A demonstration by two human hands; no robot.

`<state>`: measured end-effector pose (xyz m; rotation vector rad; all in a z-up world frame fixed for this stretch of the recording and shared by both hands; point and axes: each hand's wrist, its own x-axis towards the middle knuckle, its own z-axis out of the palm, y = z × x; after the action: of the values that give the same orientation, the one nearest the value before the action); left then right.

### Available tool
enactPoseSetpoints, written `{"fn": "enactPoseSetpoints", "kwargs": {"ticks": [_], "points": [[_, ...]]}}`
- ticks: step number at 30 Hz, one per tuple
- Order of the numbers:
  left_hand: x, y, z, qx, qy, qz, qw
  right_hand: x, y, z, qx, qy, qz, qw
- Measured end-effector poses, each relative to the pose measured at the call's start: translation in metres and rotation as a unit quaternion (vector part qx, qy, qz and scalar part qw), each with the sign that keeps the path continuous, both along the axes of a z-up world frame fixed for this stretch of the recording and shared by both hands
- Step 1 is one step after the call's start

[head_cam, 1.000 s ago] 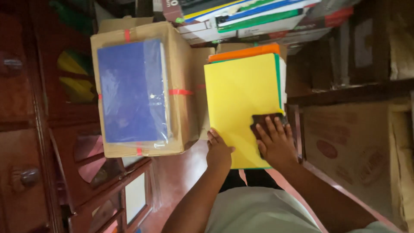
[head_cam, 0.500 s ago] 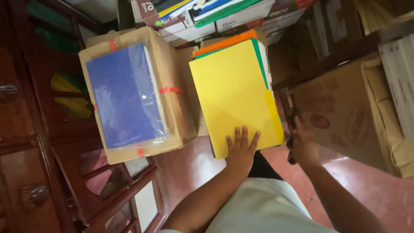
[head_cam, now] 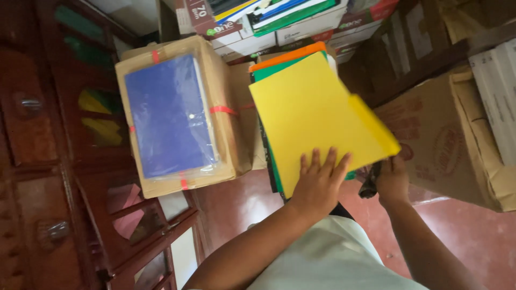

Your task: Wiping dust off various colored folders and office files using a cloth in a storage area.

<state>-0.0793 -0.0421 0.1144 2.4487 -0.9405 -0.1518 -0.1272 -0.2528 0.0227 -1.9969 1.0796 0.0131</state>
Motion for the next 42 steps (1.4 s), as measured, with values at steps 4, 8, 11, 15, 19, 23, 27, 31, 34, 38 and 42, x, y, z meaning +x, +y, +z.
{"fn": "enactPoseSetpoints", "kwargs": {"ticks": [4,8,11,15,19,23,27,31,34,38,42], "points": [[0.027,0.003,0.069,-0.17,-0.059,0.094,0.979,0.015,-0.002,0.007,-0.065,-0.027,0.031,0.997],[0.047,0.038,0.124,-0.402,0.136,0.146,0.894,0.036,0.01,0.055,-0.073,-0.152,0.101,0.981],[0.059,0.062,0.113,-0.476,0.248,0.224,0.814,0.052,0.004,0.059,-0.113,-0.209,0.107,0.965],[0.046,0.081,0.002,-0.473,0.31,0.352,0.746,0.064,-0.002,0.054,-0.14,-0.283,0.133,0.94],[0.011,0.1,-0.121,-0.109,0.214,0.375,0.895,0.076,0.015,0.026,-0.005,-0.317,0.131,0.939],[-0.011,0.09,-0.155,0.173,0.225,0.272,0.92,0.09,0.104,0.067,0.272,-0.102,-0.018,0.957],[-0.006,0.078,-0.141,0.182,0.184,0.174,0.95,0.062,0.121,-0.045,-0.129,-0.102,0.557,0.814],[-0.008,0.074,-0.157,0.27,0.148,0.15,0.94,0.068,0.124,-0.045,-0.359,-0.133,0.618,0.687],[-0.004,0.078,-0.15,0.287,0.167,0.126,0.935,0.11,0.1,-0.019,-0.476,0.003,0.629,0.615],[0.006,0.087,-0.143,0.259,0.233,0.092,0.933,0.16,0.045,-0.07,-0.452,0.012,0.501,0.738],[0.012,0.11,-0.147,0.21,0.252,0.083,0.941,0.19,0.069,-0.063,-0.357,-0.075,0.435,0.824]]}}
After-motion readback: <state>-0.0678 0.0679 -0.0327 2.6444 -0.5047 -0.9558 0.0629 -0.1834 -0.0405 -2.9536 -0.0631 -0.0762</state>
